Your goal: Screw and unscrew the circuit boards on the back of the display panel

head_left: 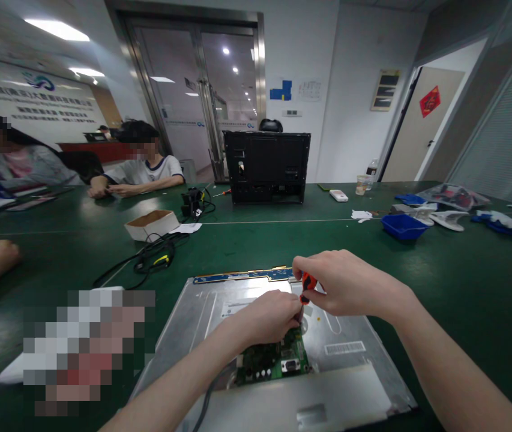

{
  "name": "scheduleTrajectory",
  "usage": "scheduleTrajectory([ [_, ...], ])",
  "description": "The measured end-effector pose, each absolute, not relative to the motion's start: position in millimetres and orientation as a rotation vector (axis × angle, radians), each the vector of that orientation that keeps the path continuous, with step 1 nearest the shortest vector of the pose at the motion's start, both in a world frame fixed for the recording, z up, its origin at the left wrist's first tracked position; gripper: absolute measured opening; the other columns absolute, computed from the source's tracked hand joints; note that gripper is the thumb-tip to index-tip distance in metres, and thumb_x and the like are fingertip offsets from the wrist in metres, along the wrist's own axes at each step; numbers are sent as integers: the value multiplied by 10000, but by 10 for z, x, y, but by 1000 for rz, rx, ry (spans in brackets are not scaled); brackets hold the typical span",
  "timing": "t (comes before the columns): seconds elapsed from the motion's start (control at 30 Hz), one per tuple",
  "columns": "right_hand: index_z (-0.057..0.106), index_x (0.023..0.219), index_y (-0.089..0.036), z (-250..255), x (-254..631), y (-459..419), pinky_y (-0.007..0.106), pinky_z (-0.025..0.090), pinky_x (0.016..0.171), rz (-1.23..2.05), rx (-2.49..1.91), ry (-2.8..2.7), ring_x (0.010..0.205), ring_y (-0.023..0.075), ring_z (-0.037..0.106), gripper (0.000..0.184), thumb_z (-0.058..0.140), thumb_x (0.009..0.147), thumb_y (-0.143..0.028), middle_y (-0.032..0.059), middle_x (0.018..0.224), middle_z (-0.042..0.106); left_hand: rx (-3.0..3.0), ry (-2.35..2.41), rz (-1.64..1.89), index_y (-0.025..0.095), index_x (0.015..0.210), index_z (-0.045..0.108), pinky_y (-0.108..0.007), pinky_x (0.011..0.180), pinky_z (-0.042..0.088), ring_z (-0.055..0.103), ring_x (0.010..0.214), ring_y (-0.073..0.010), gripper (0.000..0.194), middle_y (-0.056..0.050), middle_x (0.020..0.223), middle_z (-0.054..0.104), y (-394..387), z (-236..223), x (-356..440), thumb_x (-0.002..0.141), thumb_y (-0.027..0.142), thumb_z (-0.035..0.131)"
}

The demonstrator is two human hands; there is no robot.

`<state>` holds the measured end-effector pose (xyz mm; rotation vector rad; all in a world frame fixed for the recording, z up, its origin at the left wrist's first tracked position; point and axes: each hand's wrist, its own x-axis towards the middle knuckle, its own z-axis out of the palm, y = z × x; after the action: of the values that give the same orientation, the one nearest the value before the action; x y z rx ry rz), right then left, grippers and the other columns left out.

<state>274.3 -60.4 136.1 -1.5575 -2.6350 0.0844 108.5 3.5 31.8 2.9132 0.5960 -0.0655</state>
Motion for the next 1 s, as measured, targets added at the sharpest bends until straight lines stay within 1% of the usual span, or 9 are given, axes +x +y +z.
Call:
scheduleTrajectory([
  [0.17,561,1007,-231,1366,2745,-605,270,316,581,67,-1551,-2644,770,192,620,194,559,814,-212,20,897,697,2913,623,-67,185,748,643,-269,670,477,667,774,-215,102,-38,806,696,27,319,1095,815,116,610],
  [0.3,558,1029,-237,1365,2756,-608,273,324,588,74,-1543,-2660,786,189,623,221,552,814,-187,17,929,699,2927,619,-72,188,729,632,-269,656,473,663,756,-216,118,-34,779,688,27,309,1098,820,118,602],
  [0.4,558,1045,-240,1359,2764,-608,271,328,595,81,-1522,-2660,795,190,626,240,549,812,-184,15,934,701,2944,612,-64,187,734,630,-272,653,469,661,756,-219,114,-38,789,691,32,300,1097,826,125,601],
  [0.77,549,1025,-238,1359,2774,-616,274,311,578,53,-1509,-2655,763,188,613,215,536,814,-198,16,913,696,2950,620,-65,174,740,620,-272,624,452,664,755,-222,98,-42,796,699,11,361,1096,831,140,604],
  [1.0,545,1027,-235,1349,2776,-610,268,311,573,54,-1498,-2663,759,180,610,218,545,812,-195,13,909,692,2954,613,-82,170,745,632,-283,650,465,669,766,-232,104,-55,814,708,14,344,1099,838,138,598],
])
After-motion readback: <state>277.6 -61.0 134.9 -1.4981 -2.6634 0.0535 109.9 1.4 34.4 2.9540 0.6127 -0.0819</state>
